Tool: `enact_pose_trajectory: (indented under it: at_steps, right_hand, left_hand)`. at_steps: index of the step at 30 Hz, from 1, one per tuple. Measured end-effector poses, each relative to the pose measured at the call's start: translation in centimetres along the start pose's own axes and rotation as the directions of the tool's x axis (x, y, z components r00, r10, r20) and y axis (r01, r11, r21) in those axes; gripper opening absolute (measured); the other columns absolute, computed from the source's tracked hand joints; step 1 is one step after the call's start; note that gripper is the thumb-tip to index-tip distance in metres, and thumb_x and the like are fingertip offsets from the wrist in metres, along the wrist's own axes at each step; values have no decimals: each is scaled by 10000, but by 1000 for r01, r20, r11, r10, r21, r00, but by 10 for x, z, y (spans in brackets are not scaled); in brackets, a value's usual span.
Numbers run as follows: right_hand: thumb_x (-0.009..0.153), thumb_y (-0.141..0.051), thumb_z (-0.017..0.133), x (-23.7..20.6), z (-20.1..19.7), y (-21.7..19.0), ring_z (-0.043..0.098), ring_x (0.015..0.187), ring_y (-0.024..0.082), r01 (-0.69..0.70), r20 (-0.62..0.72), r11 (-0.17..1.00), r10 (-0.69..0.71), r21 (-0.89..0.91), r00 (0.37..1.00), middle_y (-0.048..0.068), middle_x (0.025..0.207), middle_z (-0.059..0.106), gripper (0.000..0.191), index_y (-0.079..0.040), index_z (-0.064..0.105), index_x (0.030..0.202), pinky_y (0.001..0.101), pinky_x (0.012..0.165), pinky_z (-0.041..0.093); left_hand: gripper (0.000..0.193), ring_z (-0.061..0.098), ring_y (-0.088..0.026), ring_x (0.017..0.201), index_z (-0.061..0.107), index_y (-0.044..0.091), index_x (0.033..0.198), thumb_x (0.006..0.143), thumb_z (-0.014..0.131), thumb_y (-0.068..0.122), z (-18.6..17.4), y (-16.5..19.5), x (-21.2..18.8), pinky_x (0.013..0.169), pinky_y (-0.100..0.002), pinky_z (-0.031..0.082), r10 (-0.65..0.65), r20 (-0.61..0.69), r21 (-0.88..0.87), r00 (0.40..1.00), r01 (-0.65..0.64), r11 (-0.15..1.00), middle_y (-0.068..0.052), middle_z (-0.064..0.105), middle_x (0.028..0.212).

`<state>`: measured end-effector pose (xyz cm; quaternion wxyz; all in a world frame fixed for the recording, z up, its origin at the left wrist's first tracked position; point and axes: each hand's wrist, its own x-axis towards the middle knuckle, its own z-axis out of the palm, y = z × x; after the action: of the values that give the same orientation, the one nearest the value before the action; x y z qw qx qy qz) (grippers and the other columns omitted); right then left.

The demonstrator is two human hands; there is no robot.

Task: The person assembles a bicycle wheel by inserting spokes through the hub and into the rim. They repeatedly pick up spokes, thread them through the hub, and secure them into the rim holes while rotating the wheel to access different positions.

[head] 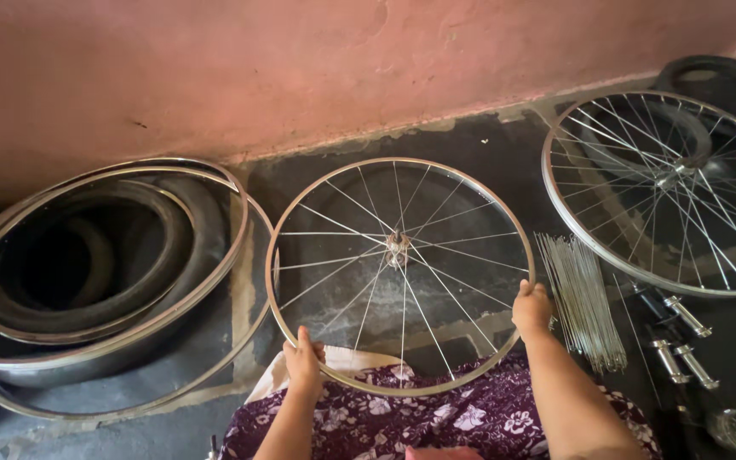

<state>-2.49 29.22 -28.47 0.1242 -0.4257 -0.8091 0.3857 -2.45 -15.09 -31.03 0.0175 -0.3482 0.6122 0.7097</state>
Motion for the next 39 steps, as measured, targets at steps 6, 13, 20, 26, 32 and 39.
enact_pose_trajectory:
  at_steps: [6, 13, 20, 26, 32, 39]
  right_hand:
    - [1078, -352, 509, 6, -12, -4, 615, 485, 292, 64, -8, 984, -64, 167, 998, 146, 690, 619, 374, 16, 565, 1044, 410, 402, 514]
    - [1090, -287, 509, 6, -25, -9, 528, 436, 196, 102, -50, 927, -90, 360, 995, 88, 648, 563, 258, -29, 519, 1086, 366, 373, 447]
    - [1122, -340, 509, 9, -16, 3, 636, 532, 294, 309, -149, 951, -307, -5, 940, 130, 870, 600, 366, 15, 589, 1091, 396, 402, 569]
    - [1068, -368, 451, 4, -14, 2, 713, 599, 397, -3, 26, 994, 6, -105, 1000, 286, 853, 710, 430, 12, 512, 1260, 454, 498, 602]
    - [1072, -396, 452, 3, -11, 1, 702, 577, 401, -19, 21, 999, 20, -50, 1000, 273, 846, 689, 421, 9, 515, 1166, 439, 447, 575]
    - [1097, -509, 460, -1, -10, 9, 586, 469, 320, -194, 101, 954, 175, 228, 979, 216, 716, 598, 599, 79, 574, 1077, 442, 424, 479]
  left_hand:
    - [293, 512, -158, 544, 463, 12, 1102, 1033, 548, 284, 7, -1, 5, 499, -318, 437, 188, 41, -67, 981, -185, 980, -81, 556, 699]
    - [266, 500, -142, 540, 446, 40, 1107, 1032, 527, 282, 13, 11, -6, 484, -306, 430, 247, 77, -141, 966, -234, 962, -49, 535, 704]
    - [308, 543, -188, 529, 441, 27, 1101, 1016, 557, 300, 15, 0, -6, 482, -331, 467, 141, 78, -5, 987, -141, 990, -99, 583, 700]
    - [330, 584, -201, 544, 437, 39, 1123, 1010, 572, 319, 11, -3, -5, 483, -332, 461, 9, 114, 139, 993, -24, 990, -113, 616, 702]
    - [369, 575, -216, 558, 409, 59, 1170, 985, 601, 313, 10, 0, -5, 490, -350, 494, -33, 117, 79, 993, 24, 997, -133, 609, 723]
    - [378, 594, -206, 593, 406, 74, 1186, 980, 612, 315, 6, -4, -6, 537, -346, 490, -10, 158, 129, 987, -11, 992, -122, 630, 765]
